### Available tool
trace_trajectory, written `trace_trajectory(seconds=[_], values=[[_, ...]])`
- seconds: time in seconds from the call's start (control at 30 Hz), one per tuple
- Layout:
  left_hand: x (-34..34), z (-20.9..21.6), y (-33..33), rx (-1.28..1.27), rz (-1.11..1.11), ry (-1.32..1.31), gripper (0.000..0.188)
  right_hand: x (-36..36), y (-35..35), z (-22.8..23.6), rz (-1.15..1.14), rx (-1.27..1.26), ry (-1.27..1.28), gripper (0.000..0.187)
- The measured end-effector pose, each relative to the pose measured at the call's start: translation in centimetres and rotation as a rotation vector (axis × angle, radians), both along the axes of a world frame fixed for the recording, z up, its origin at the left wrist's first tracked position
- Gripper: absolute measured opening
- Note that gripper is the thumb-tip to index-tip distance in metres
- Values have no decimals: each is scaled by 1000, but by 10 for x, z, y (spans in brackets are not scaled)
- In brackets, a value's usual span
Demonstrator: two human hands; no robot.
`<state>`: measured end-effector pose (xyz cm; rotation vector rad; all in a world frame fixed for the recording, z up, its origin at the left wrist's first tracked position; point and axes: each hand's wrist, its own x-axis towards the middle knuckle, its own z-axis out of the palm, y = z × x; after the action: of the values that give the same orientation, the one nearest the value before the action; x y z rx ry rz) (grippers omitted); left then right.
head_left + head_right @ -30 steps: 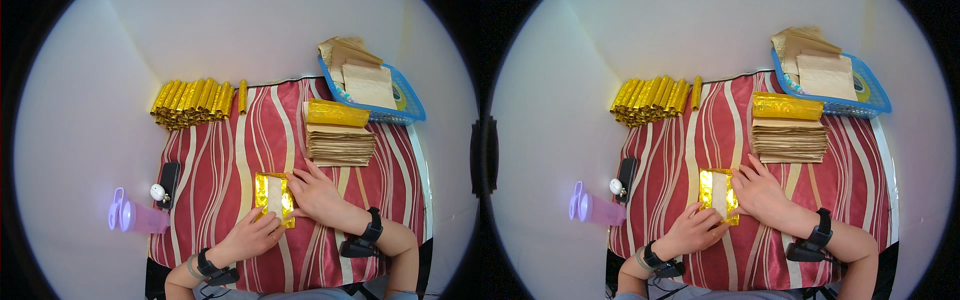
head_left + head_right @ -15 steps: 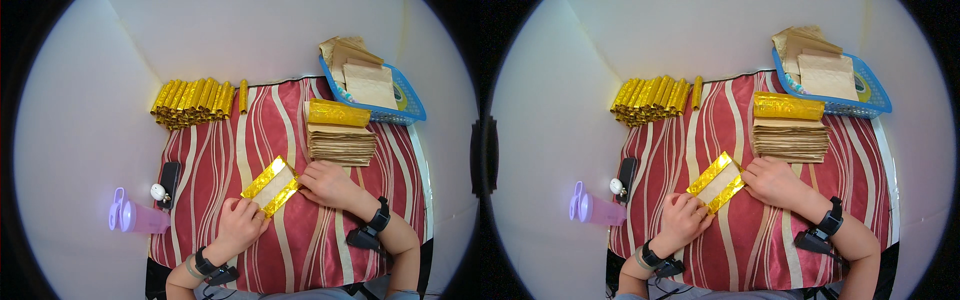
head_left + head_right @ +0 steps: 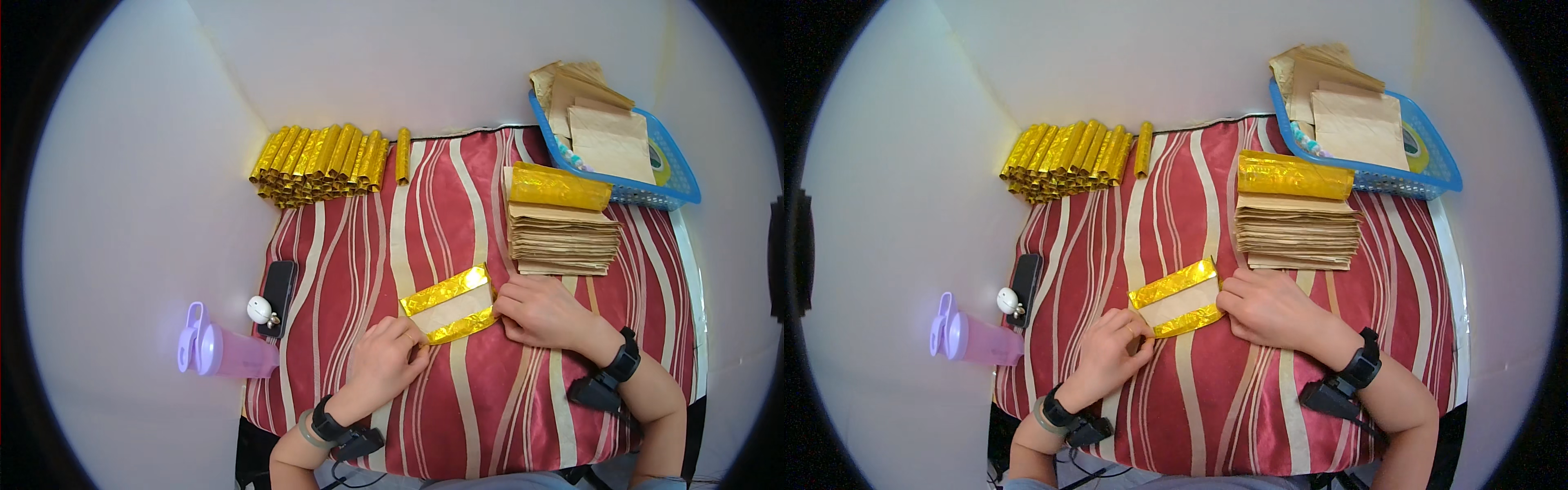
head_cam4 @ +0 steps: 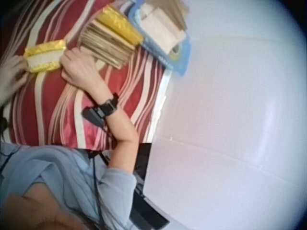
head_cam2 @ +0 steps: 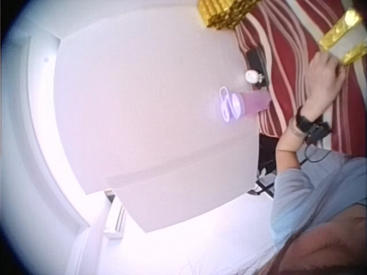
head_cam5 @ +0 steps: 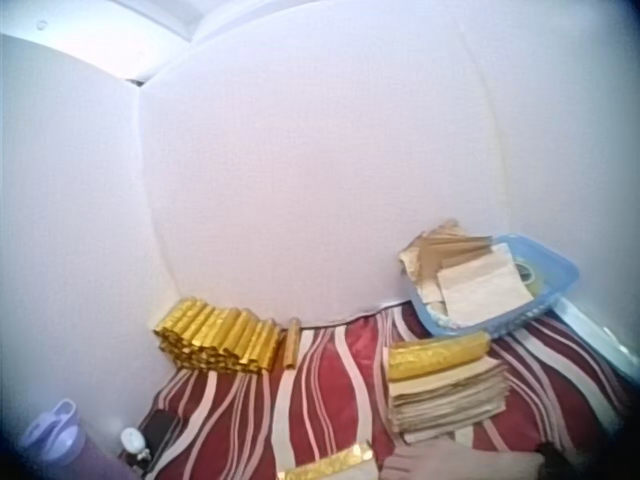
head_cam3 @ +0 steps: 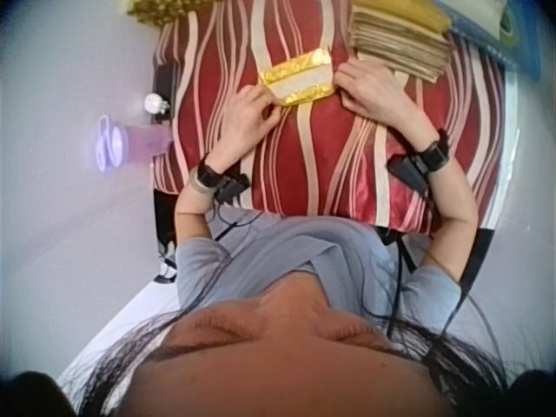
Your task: Folding and preparing gold-foiled paper sheets.
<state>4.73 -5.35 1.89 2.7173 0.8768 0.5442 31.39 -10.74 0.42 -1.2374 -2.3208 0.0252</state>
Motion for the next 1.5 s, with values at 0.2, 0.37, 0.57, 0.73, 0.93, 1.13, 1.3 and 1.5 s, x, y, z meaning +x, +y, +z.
trace_trajectory(seconds=[0.2,0.37,0.57,0.73,0.93,1.13,1.3,1.5], values=[[0,-1,3,-126,30,-18,14,5,0,-6,25,-48,80,12],[0,-1,3,-160,78,-51,12,4,1,-3,-11,-188,167,12],[2,-5,2,-212,158,-50,13,2,1,-5,-55,-211,215,14],[3,-5,2,-278,246,-42,15,-4,2,-1,-103,-240,240,13],[4,-6,2,-247,213,-51,16,-9,2,2,-141,-278,239,13],[5,-7,3,-210,228,-40,17,-10,1,4,-152,-229,226,14],[3,-8,2,-131,173,-58,15,-7,-3,-2,-126,-91,108,11],[5,-18,0,94,-124,32,38,-12,-22,2,-73,15,-185,31]])
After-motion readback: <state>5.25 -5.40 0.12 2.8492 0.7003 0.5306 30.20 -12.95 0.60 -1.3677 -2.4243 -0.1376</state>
